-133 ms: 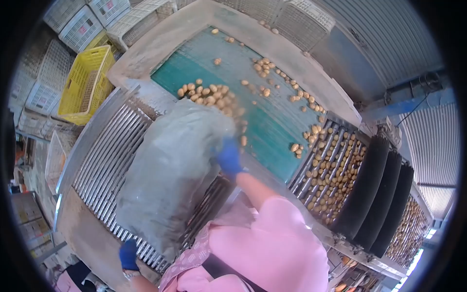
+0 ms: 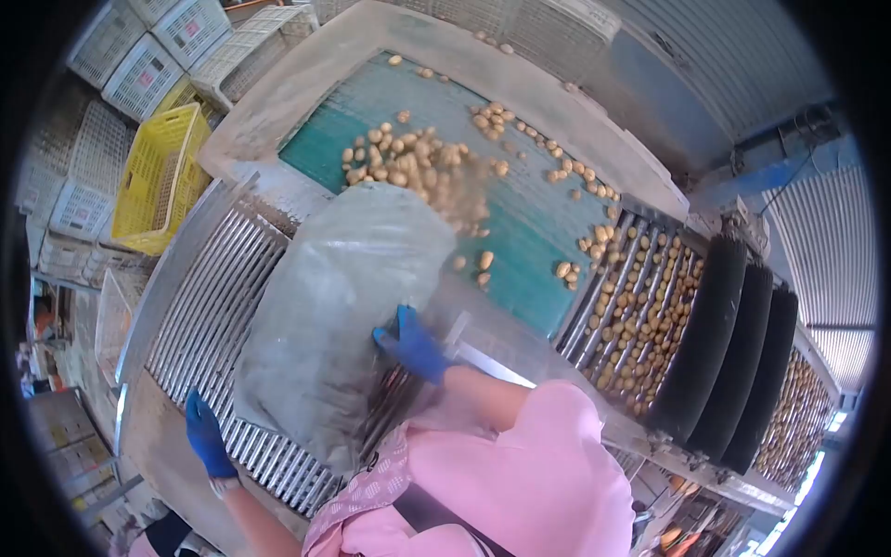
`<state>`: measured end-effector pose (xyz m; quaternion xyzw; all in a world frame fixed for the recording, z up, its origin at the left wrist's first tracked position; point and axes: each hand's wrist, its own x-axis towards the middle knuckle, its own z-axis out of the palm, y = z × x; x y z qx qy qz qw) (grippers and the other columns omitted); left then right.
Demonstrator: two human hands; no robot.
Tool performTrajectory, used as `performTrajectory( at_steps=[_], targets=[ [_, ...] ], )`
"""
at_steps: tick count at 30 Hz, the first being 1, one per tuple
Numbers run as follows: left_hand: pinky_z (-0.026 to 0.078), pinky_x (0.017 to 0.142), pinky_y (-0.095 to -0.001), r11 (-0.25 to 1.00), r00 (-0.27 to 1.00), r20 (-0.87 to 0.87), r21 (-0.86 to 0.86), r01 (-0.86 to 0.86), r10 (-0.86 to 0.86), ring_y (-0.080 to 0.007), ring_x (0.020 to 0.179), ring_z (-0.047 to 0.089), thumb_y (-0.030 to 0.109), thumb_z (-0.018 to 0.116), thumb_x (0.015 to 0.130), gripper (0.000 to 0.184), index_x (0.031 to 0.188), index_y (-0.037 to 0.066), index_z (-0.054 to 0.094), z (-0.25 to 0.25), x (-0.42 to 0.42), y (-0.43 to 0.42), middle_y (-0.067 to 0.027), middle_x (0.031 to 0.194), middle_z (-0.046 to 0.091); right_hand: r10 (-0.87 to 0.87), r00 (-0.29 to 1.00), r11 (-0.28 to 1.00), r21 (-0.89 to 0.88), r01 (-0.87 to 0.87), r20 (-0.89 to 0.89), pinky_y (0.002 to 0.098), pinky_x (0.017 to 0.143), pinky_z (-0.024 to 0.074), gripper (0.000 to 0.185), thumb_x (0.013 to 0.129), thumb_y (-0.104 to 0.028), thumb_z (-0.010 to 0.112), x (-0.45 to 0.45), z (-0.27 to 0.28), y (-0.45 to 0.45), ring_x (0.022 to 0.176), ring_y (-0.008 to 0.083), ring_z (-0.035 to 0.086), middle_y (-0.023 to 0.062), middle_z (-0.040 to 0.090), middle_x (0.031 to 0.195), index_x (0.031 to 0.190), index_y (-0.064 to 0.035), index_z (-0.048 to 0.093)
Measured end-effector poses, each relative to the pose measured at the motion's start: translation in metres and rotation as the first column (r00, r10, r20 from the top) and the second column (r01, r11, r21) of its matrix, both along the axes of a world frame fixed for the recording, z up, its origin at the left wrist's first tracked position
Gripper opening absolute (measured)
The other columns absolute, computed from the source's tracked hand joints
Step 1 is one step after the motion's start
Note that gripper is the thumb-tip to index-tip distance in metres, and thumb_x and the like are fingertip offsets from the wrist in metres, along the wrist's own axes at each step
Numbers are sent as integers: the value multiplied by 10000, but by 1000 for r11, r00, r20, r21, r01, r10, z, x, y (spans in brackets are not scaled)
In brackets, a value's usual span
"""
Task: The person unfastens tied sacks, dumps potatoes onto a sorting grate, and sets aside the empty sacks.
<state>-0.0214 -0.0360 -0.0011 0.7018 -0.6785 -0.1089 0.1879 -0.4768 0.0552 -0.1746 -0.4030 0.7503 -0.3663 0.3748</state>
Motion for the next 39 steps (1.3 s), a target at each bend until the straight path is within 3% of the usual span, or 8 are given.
performTrajectory(
  at_steps=[3, 6, 11, 13, 16, 23, 33, 39],
  targets=[
    [410, 1071, -386, 981, 972, -157, 52, 186, -176, -303, 1293, 523, 299, 526, 1030, 494, 1412, -11, 484, -31, -31, -69, -202, 1401, 546, -101, 991, 995, 27, 99, 92, 404, 896, 509, 567, 881, -405, 713, 41, -9, 20, 978, 263, 658, 155, 696, 1019, 1179, 50, 552],
    [384, 1093, -369, 769, 900, -269, 470, 433, -343, -288, 1316, 497, 301, 495, 1038, 490, 1429, 6, 474, -171, -5, -135, -186, 1409, 535, -189, 766, 980, 71, 185, 614, 396, 938, 481, 589, 895, -458, 686, 49, 2, 26, 1031, 228, 628, 144, 691, 1096, 1218, 21, 572],
    [328, 1132, -357, 737, 840, -460, 455, 501, -287, -261, 1367, 427, 325, 438, 1050, 527, 1460, -5, 418, -210, -16, -151, -160, 1476, 453, 369, 821, 928, -121, -353, 435, 411, 827, 499, 577, 987, -491, 536, 63, 92, 71, 948, 226, 626, 189, 645, 1149, 1260, 18, 545],
    [305, 1148, -352, 736, 811, -518, 431, 521, -272, -250, 1387, 399, 335, 416, 1055, 542, 1473, -10, 395, -210, -13, -155, -150, 1503, 420, 199, 829, 956, 80, -281, 523, 400, 879, 484, 689, 948, -577, 557, 72, 138, 78, 1018, 240, 609, 205, 627, 1213, 1261, 36, 548],
    [271, 1171, -345, 723, 760, -603, 411, 555, -240, -234, 1418, 357, 350, 382, 1063, 565, 1492, -16, 361, -217, -4, -152, -135, 1543, 370, 5, 843, 999, 35, -29, 538, 359, 968, 460, 861, 878, -657, 600, 132, 13, 83, 1108, 243, 588, 200, 604, 1284, 1309, 85, 525],
    [301, 1153, -307, 476, 418, -907, 390, 788, 51, -220, 1386, 403, 428, 356, 1067, 608, 1514, 16, 353, -229, -8, -188, -103, 1537, 402, -69, 911, 973, 228, -28, 407, 402, 970, 471, 958, 821, -761, 559, 130, 41, 82, 1121, 342, 631, 259, 652, 1209, 1220, 109, 609],
    [336, 1123, -315, 689, 693, -670, 369, 623, -268, -235, 1355, 447, 457, 365, 1057, 619, 1476, 3, 408, -217, -29, -164, -134, 1487, 460, 75, 989, 989, 120, -91, 131, 456, 826, 517, 895, 849, -769, 504, 145, 29, 81, 900, 403, 678, 267, 689, 1009, 1143, 63, 657],
    [357, 1105, -320, 735, 749, -600, 366, 570, -281, -243, 1336, 473, 474, 370, 1051, 629, 1453, -4, 441, -202, -21, -161, -153, 1457, 495, -63, 942, 965, 259, -26, 330, 432, 902, 488, 934, 826, -778, 531, 137, 51, 87, 1052, 395, 659, 276, 675, 1106, 1098, 109, 643]
  ],
)
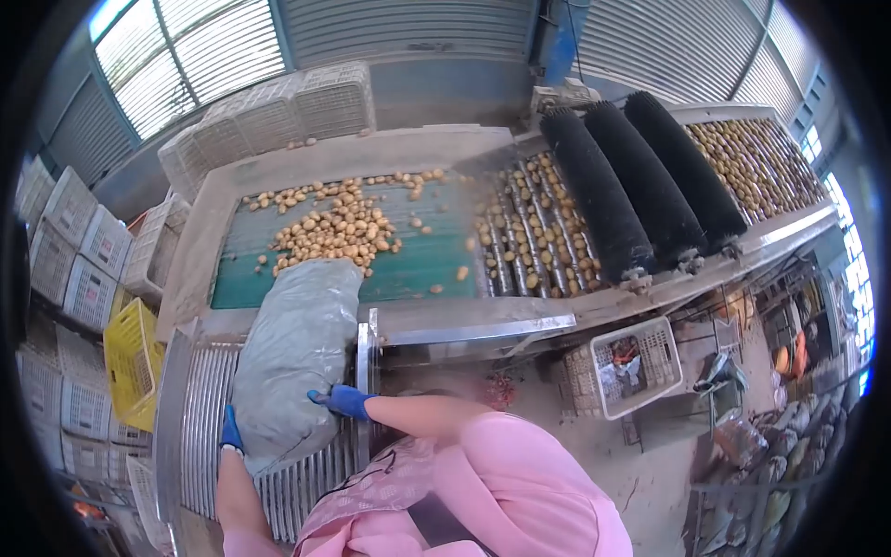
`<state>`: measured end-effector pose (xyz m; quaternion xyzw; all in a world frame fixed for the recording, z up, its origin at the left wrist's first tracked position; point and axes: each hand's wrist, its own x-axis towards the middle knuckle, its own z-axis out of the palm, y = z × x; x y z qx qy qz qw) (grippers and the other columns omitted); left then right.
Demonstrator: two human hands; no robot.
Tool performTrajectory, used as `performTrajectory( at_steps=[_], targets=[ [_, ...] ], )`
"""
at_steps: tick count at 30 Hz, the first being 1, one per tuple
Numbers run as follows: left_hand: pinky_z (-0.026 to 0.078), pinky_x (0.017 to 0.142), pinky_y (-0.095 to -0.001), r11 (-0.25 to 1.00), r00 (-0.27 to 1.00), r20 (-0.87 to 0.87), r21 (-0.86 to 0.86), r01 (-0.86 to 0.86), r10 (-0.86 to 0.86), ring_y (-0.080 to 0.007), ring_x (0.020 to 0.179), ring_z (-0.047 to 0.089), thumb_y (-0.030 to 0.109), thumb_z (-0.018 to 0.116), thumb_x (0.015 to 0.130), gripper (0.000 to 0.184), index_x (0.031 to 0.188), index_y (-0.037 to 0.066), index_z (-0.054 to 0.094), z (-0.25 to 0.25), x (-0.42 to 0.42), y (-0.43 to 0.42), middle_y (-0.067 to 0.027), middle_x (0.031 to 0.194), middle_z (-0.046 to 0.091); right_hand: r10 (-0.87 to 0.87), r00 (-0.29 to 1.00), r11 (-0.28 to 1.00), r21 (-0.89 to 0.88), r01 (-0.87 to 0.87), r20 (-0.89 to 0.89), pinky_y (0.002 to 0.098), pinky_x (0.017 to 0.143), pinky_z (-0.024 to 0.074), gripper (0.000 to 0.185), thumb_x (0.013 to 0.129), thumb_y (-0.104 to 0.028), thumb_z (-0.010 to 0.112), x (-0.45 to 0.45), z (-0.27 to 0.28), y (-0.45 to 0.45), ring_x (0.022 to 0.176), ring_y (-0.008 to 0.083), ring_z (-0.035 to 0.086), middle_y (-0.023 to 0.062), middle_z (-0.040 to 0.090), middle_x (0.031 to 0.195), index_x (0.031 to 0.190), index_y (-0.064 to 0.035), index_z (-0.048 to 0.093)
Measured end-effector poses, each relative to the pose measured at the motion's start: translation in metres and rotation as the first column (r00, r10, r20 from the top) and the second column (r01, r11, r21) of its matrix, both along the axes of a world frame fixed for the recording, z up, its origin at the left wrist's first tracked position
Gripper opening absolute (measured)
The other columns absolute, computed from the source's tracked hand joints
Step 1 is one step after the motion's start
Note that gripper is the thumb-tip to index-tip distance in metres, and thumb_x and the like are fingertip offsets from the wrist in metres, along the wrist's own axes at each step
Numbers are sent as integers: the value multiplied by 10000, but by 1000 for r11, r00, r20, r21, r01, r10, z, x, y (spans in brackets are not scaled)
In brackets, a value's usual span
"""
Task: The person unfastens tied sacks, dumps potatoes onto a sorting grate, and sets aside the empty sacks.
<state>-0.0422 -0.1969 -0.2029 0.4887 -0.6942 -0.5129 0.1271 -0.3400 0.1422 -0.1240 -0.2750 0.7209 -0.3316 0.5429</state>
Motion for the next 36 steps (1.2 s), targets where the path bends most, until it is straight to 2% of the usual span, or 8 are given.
performTrajectory(
  at_steps=[12, 13, 16, 17, 20, 23, 26, 36],
  targets=[
    [399, 1067, -326, 998, 999, 12, -40, -41, 42, -255, 1291, 526, 508, 380, 1037, 661, 1420, -22, 485, -16, 7, -5, -181, 1405, 555, -4, 999, 999, 40, 6, -47, 430, 880, 503, 919, 844, -738, 549, 2, -9, -11, 1004, 374, 676, 293, 680, 1064, 1130, 132, 630],
    [345, 1121, -316, 979, 978, -185, 195, -56, 93, -202, 1323, 458, 426, 393, 1060, 594, 1481, 8, 416, -20, 10, -10, -90, 1474, 473, -28, 994, 998, -67, 21, -110, 433, 862, 509, 902, 848, -726, 557, 6, -23, -12, 981, 371, 680, 290, 684, 1032, 1100, 135, 641],
    [394, 1071, -324, 993, 986, 121, 14, -114, 111, -257, 1316, 499, 516, 366, 1040, 680, 1434, -30, 463, 31, -11, 25, -148, 1432, 535, -108, 988, 972, -219, 81, -114, 442, 821, 523, 833, 867, -687, 576, 22, -76, -19, 925, 366, 688, 278, 693, 965, 1063, 117, 669],
    [308, 1147, -321, 976, 982, -186, 218, 16, 26, -198, 1369, 409, 459, 395, 1050, 629, 1508, 28, 375, -30, 20, -20, -88, 1501, 443, -139, 990, 980, -145, 134, -22, 445, 817, 526, 797, 878, -671, 578, 20, -63, -21, 917, 365, 687, 274, 693, 963, 1088, 92, 674],
    [281, 1163, -325, 947, 977, -189, 318, -39, 103, -194, 1399, 369, 488, 373, 1048, 655, 1521, 36, 350, -35, 10, -22, -85, 1532, 401, -139, 976, 966, -193, 170, 166, 403, 915, 511, 752, 875, -617, 630, 15, 20, -8, 1008, 304, 663, 205, 681, 1109, 1267, 25, 607],
    [289, 1156, -326, 991, 994, -108, 131, 24, -10, -198, 1390, 379, 480, 374, 1049, 646, 1515, 33, 356, -40, -53, -14, -89, 1523, 410, -343, 900, 780, -452, 433, 269, 392, 975, 476, 713, 890, -568, 654, 47, -95, -31, 1057, 263, 634, 155, 659, 1210, 1265, 33, 573],
    [298, 1149, -326, 997, 996, -47, 39, 74, -72, -201, 1380, 390, 471, 375, 1050, 637, 1509, 29, 363, -33, -110, 3, -93, 1514, 419, -315, 935, 943, -62, 328, 161, 415, 1015, 447, 908, 892, -604, 628, 28, -35, -20, 1200, 324, 585, 309, 561, 1304, 1411, 103, 394],
    [327, 1126, -329, 974, 972, 67, -9, 228, -227, -213, 1349, 425, 444, 379, 1054, 609, 1489, 18, 385, -9, -193, 34, -105, 1485, 450, -372, 916, 917, -92, 387, 151, 436, 1071, 407, 1184, 793, -764, 597, 38, -50, -22, 1307, 418, 484, 345, 458, 1408, 1479, 123, 216]
  ],
)
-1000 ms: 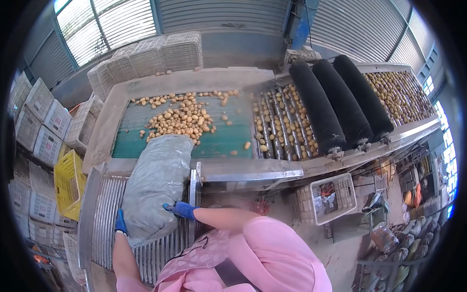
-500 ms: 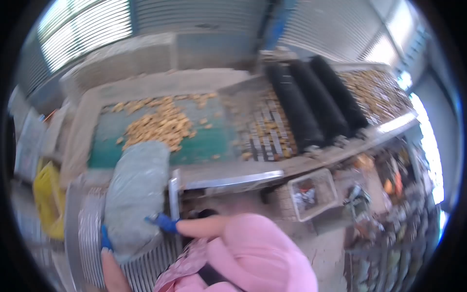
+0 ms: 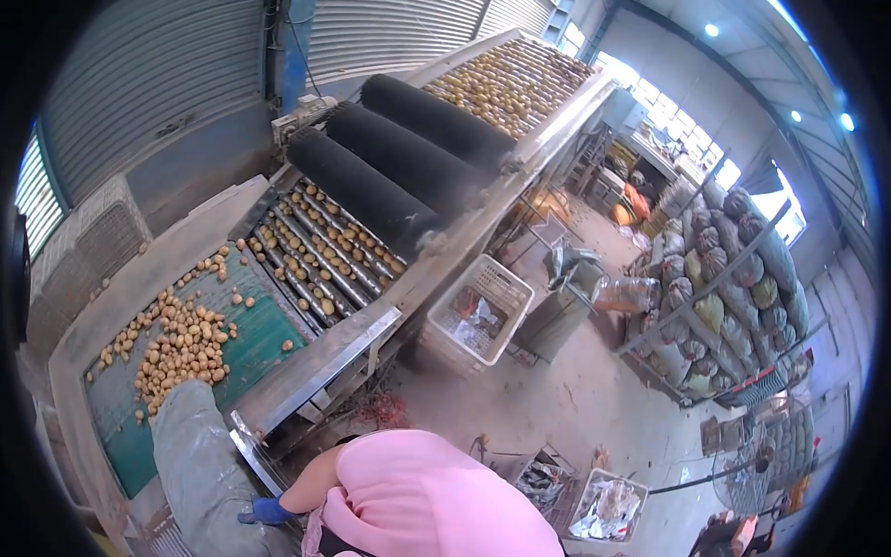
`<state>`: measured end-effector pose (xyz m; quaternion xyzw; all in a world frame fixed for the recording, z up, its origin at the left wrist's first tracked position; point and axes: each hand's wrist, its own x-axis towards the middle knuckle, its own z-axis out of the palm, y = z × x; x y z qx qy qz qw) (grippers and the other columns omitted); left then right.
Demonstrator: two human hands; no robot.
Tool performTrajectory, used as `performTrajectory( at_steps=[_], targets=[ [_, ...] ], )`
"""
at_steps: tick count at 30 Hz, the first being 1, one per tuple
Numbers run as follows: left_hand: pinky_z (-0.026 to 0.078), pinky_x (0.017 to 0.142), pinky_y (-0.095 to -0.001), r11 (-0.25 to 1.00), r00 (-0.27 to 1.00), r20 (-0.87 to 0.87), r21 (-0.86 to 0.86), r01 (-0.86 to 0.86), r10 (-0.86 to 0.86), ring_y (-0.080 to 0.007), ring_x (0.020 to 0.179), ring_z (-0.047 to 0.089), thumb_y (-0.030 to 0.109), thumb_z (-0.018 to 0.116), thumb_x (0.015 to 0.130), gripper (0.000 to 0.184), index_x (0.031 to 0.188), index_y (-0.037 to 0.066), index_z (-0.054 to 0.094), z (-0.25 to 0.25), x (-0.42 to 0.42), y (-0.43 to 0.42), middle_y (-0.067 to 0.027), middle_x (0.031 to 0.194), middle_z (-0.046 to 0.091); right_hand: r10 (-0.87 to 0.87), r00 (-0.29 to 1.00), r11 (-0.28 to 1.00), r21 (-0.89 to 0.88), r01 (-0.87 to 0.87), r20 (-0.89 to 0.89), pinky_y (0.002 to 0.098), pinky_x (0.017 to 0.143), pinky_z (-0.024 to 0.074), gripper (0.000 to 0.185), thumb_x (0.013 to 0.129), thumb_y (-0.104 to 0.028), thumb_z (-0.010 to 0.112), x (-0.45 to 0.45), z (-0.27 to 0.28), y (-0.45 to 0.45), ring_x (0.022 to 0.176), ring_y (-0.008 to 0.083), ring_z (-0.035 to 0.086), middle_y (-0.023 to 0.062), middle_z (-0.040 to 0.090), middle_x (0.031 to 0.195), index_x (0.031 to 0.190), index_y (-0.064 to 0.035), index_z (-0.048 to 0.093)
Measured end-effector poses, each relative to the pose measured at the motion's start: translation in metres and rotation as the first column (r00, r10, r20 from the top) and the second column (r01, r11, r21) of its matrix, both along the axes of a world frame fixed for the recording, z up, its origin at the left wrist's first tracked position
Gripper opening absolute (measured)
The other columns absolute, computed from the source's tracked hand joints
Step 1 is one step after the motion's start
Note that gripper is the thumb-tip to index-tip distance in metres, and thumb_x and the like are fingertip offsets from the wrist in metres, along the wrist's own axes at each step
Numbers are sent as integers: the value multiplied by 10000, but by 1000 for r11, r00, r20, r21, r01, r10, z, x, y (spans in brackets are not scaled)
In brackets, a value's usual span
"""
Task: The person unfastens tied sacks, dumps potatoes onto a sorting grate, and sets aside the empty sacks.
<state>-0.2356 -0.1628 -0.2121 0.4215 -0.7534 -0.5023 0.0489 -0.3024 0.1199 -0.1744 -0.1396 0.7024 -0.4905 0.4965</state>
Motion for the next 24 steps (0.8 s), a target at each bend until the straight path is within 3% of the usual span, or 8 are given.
performTrajectory(
  at_steps=[9, 21, 24],
  targets=[
    [354, 1105, -331, 999, 999, 29, -26, 34, -34, -224, 1321, 457, 419, 382, 1058, 583, 1472, 8, 404, 19, -4, 6, -116, 1459, 477, 44, 999, 998, 35, -44, 0, 434, 1105, 380, 1200, 793, -795, 556, 5, 13, -4, 1347, 414, 446, 329, 426, 1445, 1493, 109, 190],
    [389, 1077, -334, 998, 999, 31, -47, 33, -32, -238, 1283, 500, 385, 386, 1062, 550, 1448, -5, 430, 31, 24, 3, -131, 1425, 514, 36, 999, 999, 13, -36, -28, 418, 1107, 378, 1166, 782, -799, 567, 14, 19, -7, 1352, 400, 444, 305, 422, 1463, 1474, 91, 267],
    [397, 1070, -334, 998, 999, 14, -49, 34, -34, -241, 1273, 511, 377, 387, 1064, 542, 1442, -8, 437, 29, 37, -4, -135, 1416, 523, -8, 994, 1000, -18, 6, -107, 442, 1007, 459, 1104, 797, -798, 550, 20, 12, -13, 1196, 384, 577, 302, 543, 1343, 1449, 68, 342]
  ],
)
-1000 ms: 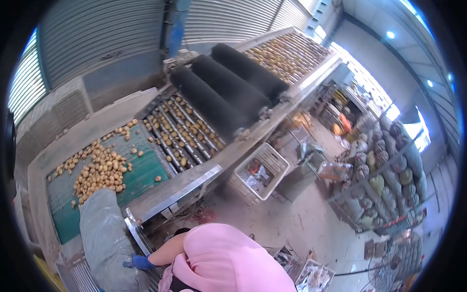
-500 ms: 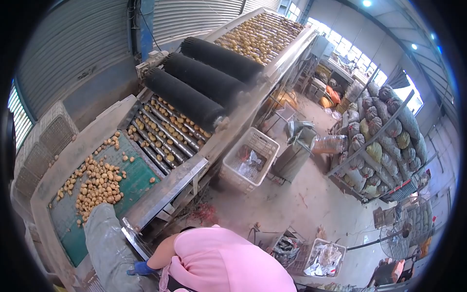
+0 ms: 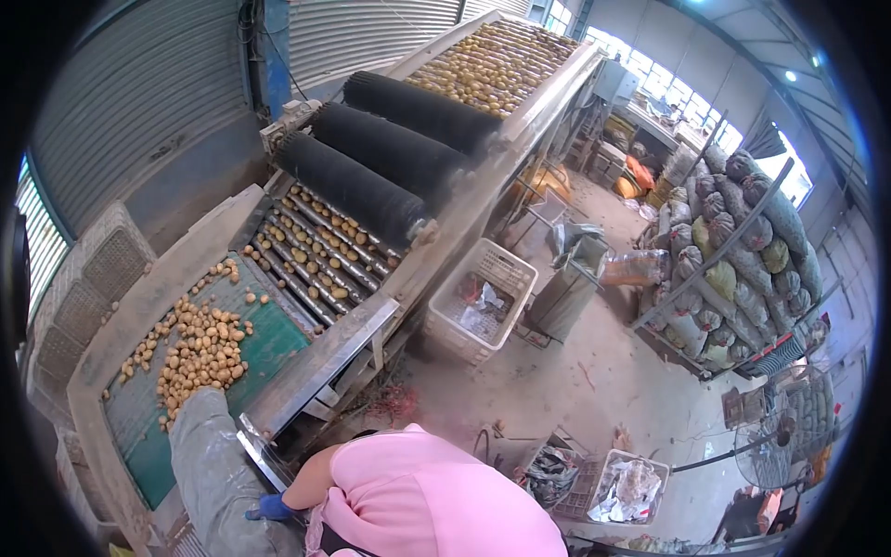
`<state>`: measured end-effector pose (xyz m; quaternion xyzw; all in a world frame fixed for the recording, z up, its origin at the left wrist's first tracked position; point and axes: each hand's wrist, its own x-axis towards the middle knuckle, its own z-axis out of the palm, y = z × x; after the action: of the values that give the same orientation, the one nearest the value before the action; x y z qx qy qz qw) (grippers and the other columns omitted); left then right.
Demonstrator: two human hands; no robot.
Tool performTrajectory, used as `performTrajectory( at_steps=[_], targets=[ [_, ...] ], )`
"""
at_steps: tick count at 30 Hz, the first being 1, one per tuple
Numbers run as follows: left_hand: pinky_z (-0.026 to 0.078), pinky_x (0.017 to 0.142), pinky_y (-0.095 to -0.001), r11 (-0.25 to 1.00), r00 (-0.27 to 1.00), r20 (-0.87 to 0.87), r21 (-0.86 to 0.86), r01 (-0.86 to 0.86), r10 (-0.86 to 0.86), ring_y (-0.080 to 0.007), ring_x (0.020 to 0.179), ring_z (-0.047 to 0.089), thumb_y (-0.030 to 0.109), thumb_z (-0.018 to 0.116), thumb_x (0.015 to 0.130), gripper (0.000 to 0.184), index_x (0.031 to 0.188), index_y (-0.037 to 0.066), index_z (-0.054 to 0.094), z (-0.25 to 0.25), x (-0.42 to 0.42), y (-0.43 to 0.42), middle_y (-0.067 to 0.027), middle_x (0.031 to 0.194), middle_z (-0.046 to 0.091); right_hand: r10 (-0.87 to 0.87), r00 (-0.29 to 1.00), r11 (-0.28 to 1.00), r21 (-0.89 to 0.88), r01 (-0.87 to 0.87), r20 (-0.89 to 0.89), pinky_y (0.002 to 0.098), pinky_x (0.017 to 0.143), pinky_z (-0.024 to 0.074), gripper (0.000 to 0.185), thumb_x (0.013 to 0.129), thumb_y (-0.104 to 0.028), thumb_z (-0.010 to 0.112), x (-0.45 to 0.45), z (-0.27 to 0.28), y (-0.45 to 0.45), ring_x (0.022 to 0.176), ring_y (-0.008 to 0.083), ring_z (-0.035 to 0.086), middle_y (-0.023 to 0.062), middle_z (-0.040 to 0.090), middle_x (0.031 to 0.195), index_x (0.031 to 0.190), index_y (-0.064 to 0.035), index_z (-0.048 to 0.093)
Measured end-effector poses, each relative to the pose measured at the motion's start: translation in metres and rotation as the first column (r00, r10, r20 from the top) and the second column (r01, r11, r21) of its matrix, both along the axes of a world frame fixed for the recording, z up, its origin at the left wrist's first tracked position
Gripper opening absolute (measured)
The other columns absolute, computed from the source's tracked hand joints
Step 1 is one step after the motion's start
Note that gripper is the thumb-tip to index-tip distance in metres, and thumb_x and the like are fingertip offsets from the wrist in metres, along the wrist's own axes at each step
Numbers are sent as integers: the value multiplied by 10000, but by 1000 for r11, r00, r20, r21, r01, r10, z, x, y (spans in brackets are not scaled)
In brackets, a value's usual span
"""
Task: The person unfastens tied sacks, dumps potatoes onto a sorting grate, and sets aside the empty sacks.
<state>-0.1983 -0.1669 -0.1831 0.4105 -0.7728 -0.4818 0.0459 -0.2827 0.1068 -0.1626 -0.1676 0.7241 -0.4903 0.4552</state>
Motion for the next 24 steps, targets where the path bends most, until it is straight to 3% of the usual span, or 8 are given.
performTrajectory(
  at_steps=[3, 7, 12, 15, 16, 18, 21, 24],
  targets=[
    [406, 1063, -335, 1000, 999, -35, 9, -28, 29, -245, 1264, 521, 369, 388, 1065, 534, 1436, -11, 444, 0, 29, -11, -139, 1407, 532, 222, 973, 975, 15, -222, -54, 475, 821, 522, 968, 829, -783, 526, -18, -4, 4, 901, 356, 673, 286, 664, 1096, 1287, 70, 531],
    [418, 1053, -336, 988, 986, -64, 29, -151, 152, -250, 1251, 535, 357, 389, 1066, 524, 1429, -16, 452, -11, 145, -23, -144, 1396, 544, 287, 928, 951, -48, -306, -239, 450, 646, 523, 351, 1021, -299, 491, -18, -57, -6, 648, 310, 645, 214, 686, 883, 1268, -86, 620],
    [432, 1042, -337, 966, 968, -23, 78, -248, 250, -256, 1236, 553, 344, 391, 1068, 511, 1419, -21, 463, 2, 206, 18, -150, 1381, 559, 86, 984, 955, -295, -36, 158, 363, 833, 539, 765, 826, -504, 730, -28, -43, 21, 962, 261, 670, 194, 681, 1115, 1276, 78, 517],
    [441, 1035, -338, 971, 971, 16, -34, -237, 237, -259, 1226, 564, 335, 392, 1070, 503, 1413, -25, 470, 17, 219, 64, -154, 1372, 569, 171, 985, 979, -110, -170, 5, 353, 878, 534, 798, 799, -426, 774, -15, -94, 16, 1016, 266, 664, 198, 673, 1156, 1314, 100, 465],
    [464, 964, -350, 921, 991, 57, -378, -93, 123, -268, 1127, 592, 304, 416, 1055, 432, 1315, -24, 525, 7, 222, 83, -167, 1258, 604, 324, 938, 946, 36, -323, -119, 357, 893, 528, 768, 798, -387, 771, -15, -97, 24, 1021, 271, 658, 200, 671, 1152, 1310, 98, 468],
    [509, 824, -375, 416, 974, 218, -892, 174, 61, -284, 929, 650, 240, 463, 1026, 327, 1119, -22, 635, -26, 224, 106, -194, 1028, 676, 287, 930, 923, -193, -333, -230, 371, 942, 503, 726, 778, -312, 767, -21, -41, 39, 1046, 295, 648, 214, 670, 1143, 1313, 89, 482],
    [471, 660, -416, 747, 934, -71, -580, -325, 351, -313, 722, 610, 189, 514, 963, 255, 855, -17, 619, 27, 189, 162, -226, 788, 617, 238, 929, 860, -383, -337, -283, 378, 1000, 467, 674, 773, -255, 760, -35, 38, 42, 1100, 308, 627, 214, 666, 1177, 1313, 64, 515],
    [414, 577, -445, 750, 843, -31, -439, -494, 537, -322, 618, 577, 214, 541, 938, 295, 759, -20, 564, 69, 171, 183, -244, 712, 575, 386, 905, 848, -318, -424, -179, 374, 1028, 445, 592, 799, -257, 728, -43, 66, 33, 1153, 312, 604, 199, 652, 1243, 1293, 27, 566]
  ],
)
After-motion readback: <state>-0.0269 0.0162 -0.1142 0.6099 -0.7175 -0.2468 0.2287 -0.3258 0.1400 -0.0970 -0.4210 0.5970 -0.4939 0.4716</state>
